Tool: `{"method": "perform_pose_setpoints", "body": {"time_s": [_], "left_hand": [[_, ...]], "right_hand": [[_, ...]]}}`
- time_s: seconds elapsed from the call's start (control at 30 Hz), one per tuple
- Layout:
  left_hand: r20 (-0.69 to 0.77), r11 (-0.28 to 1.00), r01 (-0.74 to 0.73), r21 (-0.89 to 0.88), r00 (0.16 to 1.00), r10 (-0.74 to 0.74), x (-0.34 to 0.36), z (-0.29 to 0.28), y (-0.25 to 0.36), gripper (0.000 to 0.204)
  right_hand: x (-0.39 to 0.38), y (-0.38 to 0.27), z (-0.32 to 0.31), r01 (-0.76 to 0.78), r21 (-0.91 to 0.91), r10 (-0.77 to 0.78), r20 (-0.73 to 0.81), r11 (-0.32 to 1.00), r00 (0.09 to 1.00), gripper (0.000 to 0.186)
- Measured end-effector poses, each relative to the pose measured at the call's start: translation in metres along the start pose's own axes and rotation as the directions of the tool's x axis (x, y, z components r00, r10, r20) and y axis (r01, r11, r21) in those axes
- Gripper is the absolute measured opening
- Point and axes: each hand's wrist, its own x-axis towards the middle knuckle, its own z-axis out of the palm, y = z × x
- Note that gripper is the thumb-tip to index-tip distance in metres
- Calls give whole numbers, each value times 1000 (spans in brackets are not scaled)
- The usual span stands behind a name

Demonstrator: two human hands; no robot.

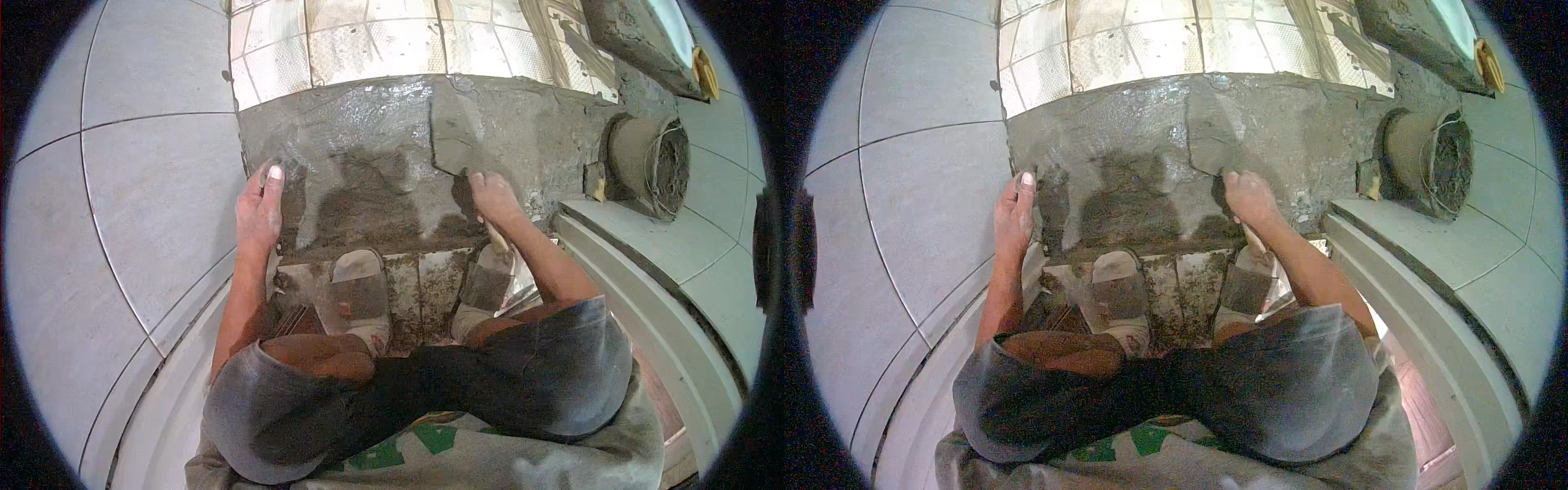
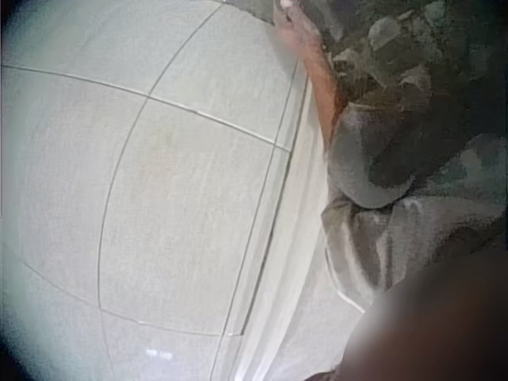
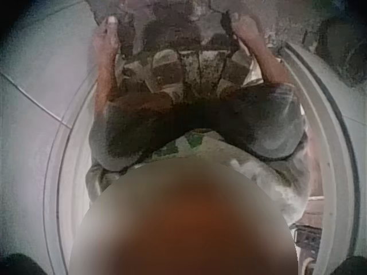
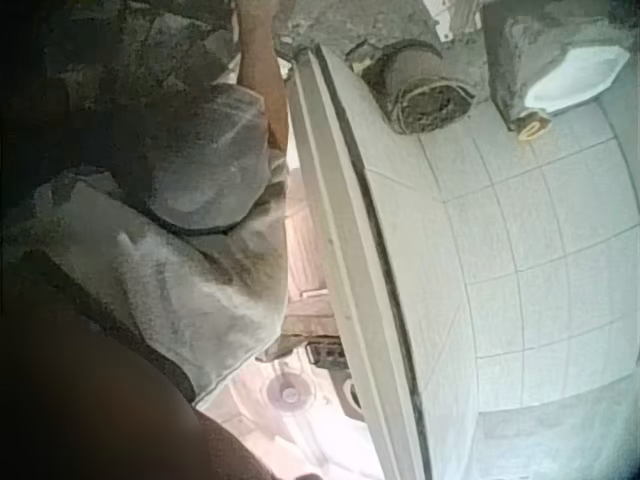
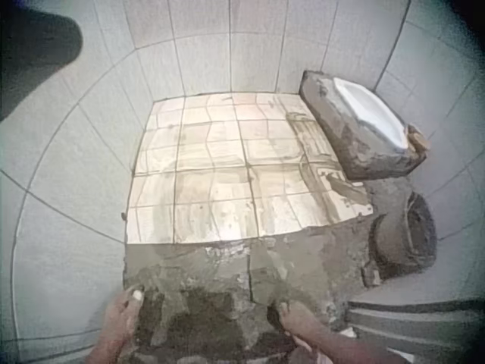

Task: Applying and smoothing cement mortar onto a concrete ledge using a trowel.

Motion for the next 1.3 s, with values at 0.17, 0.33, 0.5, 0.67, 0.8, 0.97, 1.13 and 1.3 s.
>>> {"method": "perform_pose_setpoints", "body": {"time_s": [0.17,0.33,0.5,0.67,0.8,0.97,1.13,1.3], "left_hand": [[-8,1000,20,-6,1000,-20,3,2,-10,47],[-38,1000,6,-23,999,-7,3,-2,-16,48],[-40,998,9,-56,999,-11,12,7,-30,48],[-59,1000,-30,-7,998,30,5,-3,-22,47],[-40,998,-64,-26,997,63,5,0,-15,51],[1,998,17,-61,1000,-17,8,4,-12,50],[-56,999,-19,-28,998,18,7,-1,-19,51],[-93,998,-30,47,995,34,6,-3,-18,55]], "right_hand": [[10,-45,-8,385,-203,-342,217,900,914,27],[-2,-67,-15,496,-302,-394,340,814,854,34],[-15,-47,-14,447,-388,-331,330,806,884,36],[-12,-31,-21,359,-530,-351,120,768,929,36],[-7,-32,-17,265,-454,-238,118,851,964,37],[2,-40,12,449,-208,-406,217,869,888,35],[-6,-93,12,580,-287,-418,465,762,780,33],[-12,-79,3,580,-336,-363,526,742,769,32]]}}
